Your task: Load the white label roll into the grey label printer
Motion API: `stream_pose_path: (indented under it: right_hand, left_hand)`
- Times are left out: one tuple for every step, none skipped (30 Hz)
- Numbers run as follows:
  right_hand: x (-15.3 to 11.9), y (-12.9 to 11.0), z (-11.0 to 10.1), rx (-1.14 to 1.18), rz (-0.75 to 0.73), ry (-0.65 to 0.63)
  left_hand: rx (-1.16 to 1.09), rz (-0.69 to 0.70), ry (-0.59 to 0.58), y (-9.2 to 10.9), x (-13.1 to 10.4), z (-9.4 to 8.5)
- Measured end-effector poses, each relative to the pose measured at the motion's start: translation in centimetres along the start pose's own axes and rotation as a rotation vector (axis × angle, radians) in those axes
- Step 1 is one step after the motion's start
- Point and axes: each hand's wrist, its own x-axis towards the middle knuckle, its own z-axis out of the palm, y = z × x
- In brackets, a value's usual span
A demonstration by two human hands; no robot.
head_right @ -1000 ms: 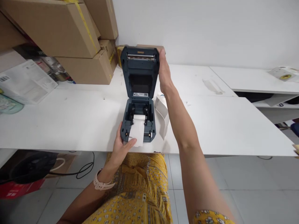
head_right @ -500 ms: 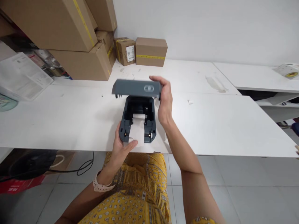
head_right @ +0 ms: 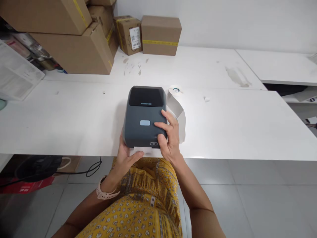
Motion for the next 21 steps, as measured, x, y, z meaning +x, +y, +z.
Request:
stream_pose_path:
  right_hand:
    - [-0.1, 0.0, 0.1, -0.004, 0.012, -0.002]
    - [-0.1, 0.0, 0.2, -0.016, 0.025, -0.004]
    - [-0.1, 0.0, 0.3, -0.03, 0.037, -0.006]
    - [-0.2, 0.0, 0.3, -0.04, 0.043, -0.011]
    - [-0.3, -0.1, 0.3, -0.04, 0.046, -0.018]
    - [-0.5, -0.1, 0.4, -0.033, 0.048, -0.025]
    - [-0.7, -0.2, 0.4, -0.025, 0.055, -0.032]
    - [-0.9, -0.2, 0.5, -0.021, 0.072, -0.038]
    - [-1.2, -0.3, 0.6, -0.019, 0.106, -0.045]
    - [-1.4, -0.3, 0.7, -0.015, 0.15, -0.051]
    - [-1.6, -0.2, 0.8, 0.0, 0.202, -0.056]
    - [-1.8, -0.2, 0.9, 0.033, 0.259, -0.066]
    - [-2.0, -0.1, 1.0, 0.091, 0.319, -0.081]
    - [-2.1, 0.0, 1.1, 0.172, 0.38, -0.097]
    - [-2.3, 0.1, 1.1, 0.264, 0.439, -0.109]
    - [-2.4, 0.1, 1.1, 0.353, 0.494, -0.117]
    - [-2.4, 0.1, 1.1, 0.426, 0.542, -0.115]
    - [-2.5, 0.1, 1.1, 0.476, 0.576, -0.103]
    - [-2.5, 0.0, 1.1, 0.507, 0.593, -0.085]
    - [-2.4, -0.1, 1.1, 0.524, 0.6, -0.068]
    - [-2.4, -0.2, 1.1, 0.533, 0.602, -0.059]
  left_hand:
    - [-0.007, -0.004, -0.013, 0.2, 0.0, -0.1]
    - [-0.012, -0.01, -0.028, 0.3, 0.0, -0.1]
    - [-0.017, -0.016, -0.042, 0.4, -0.1, -0.2]
    - [-0.022, -0.021, -0.057, 0.5, -0.1, -0.3]
    - [-0.029, -0.022, -0.067, 0.6, -0.1, -0.3]
    - [-0.04, -0.018, -0.07, 0.6, -0.2, -0.4]
    - [-0.057, -0.01, -0.061, 0.7, -0.1, -0.4]
    - [-0.08, 0.0, -0.039, 0.8, -0.1, -0.5]
    - [-0.105, 0.007, -0.01, 0.9, 0.0, -0.5]
    - [-0.131, 0.01, 0.023, 1.1, 0.2, -0.5]
    - [-0.155, 0.004, 0.053, 1.4, 0.5, -0.5]
    - [-0.174, -0.014, 0.07, 1.7, 0.8, -0.4]
    - [-0.187, -0.036, 0.078, 1.9, 1.1, -0.4]
    - [-0.195, -0.054, 0.079, 2.1, 1.4, -0.3]
    - [-0.198, -0.066, 0.082, 2.3, 1.7, -0.3]
    - [-0.2, -0.069, 0.085, 2.3, 2.0, -0.2]
    - [-0.203, -0.063, 0.09, 2.3, 2.2, -0.2]
    - [-0.206, -0.049, 0.095, 2.3, 2.4, -0.2]
    - [-0.208, -0.03, 0.102, 2.2, 2.6, -0.1]
    - [-0.206, -0.009, 0.107, 2.1, 2.8, -0.1]
    - [-0.201, 0.013, 0.113, 2.0, 2.9, -0.1]
